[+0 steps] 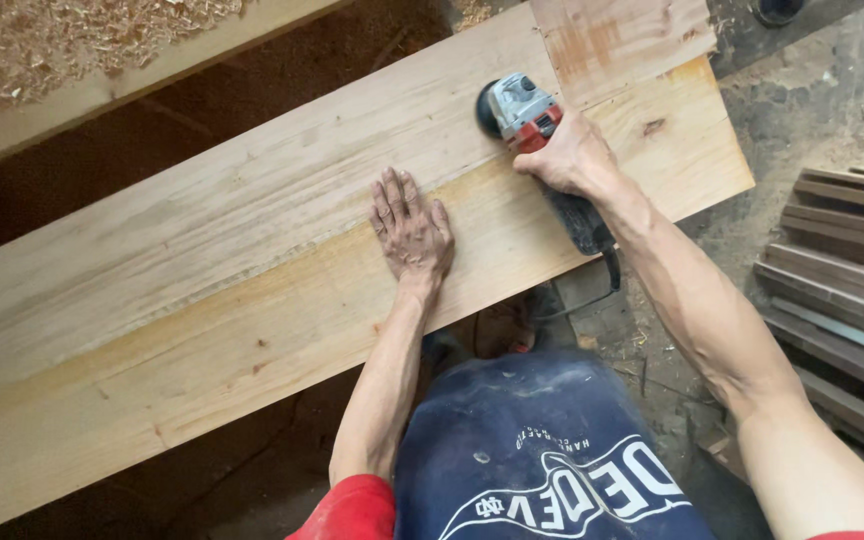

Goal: The person hammers nails into a large wooden board using a hammer, then flips the board and uses an orbital sander to smooth the surface. The person handles nails, a hammer, and a sander throughout the process.

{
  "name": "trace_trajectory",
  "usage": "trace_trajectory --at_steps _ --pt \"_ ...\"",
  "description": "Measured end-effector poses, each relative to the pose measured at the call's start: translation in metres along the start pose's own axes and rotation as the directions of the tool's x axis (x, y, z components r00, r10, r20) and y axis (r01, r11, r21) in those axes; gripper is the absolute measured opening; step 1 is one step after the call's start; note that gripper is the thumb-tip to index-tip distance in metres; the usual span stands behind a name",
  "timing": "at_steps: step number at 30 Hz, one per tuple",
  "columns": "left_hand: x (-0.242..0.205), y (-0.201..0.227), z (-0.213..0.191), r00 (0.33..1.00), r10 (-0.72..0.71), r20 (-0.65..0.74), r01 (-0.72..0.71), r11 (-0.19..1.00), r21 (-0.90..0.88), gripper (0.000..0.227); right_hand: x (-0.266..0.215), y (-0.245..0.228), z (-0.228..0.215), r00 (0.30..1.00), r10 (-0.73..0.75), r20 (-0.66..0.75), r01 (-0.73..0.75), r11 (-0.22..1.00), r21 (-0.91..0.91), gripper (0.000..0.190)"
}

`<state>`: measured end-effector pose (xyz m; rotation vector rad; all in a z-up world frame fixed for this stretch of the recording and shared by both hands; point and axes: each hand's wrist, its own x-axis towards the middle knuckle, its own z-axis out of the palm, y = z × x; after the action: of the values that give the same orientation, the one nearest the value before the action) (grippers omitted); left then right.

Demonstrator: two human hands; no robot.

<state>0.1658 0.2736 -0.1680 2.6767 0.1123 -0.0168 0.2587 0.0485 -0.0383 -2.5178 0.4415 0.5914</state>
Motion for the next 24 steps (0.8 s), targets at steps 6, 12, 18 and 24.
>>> trace_trajectory --at_steps 6,12,18,24 --pt "0.002 0.005 0.007 1.0 0.0 0.01 -0.001 0.997 0.074 0.077 0.059 0.036 -0.049 0.999 -0.022 -0.039 0.022 1.0 0.007 0.061" --pt "0.003 0.006 0.005 0.998 0.013 -0.057 -0.007 0.994 0.109 0.077 0.114 0.014 -0.039 0.968 -0.244 -0.064 0.252 0.953 0.167 0.06" --pt "0.003 0.008 -0.002 0.997 -0.013 -0.071 0.017 0.998 0.06 0.076 0.132 0.018 -0.068 0.991 -0.077 -0.111 0.087 0.992 0.086 0.052" --pt "0.003 0.011 0.0 0.997 -0.024 -0.075 0.031 0.995 0.091 0.076 0.116 0.034 -0.057 0.983 -0.138 -0.123 0.167 0.948 0.272 0.051"
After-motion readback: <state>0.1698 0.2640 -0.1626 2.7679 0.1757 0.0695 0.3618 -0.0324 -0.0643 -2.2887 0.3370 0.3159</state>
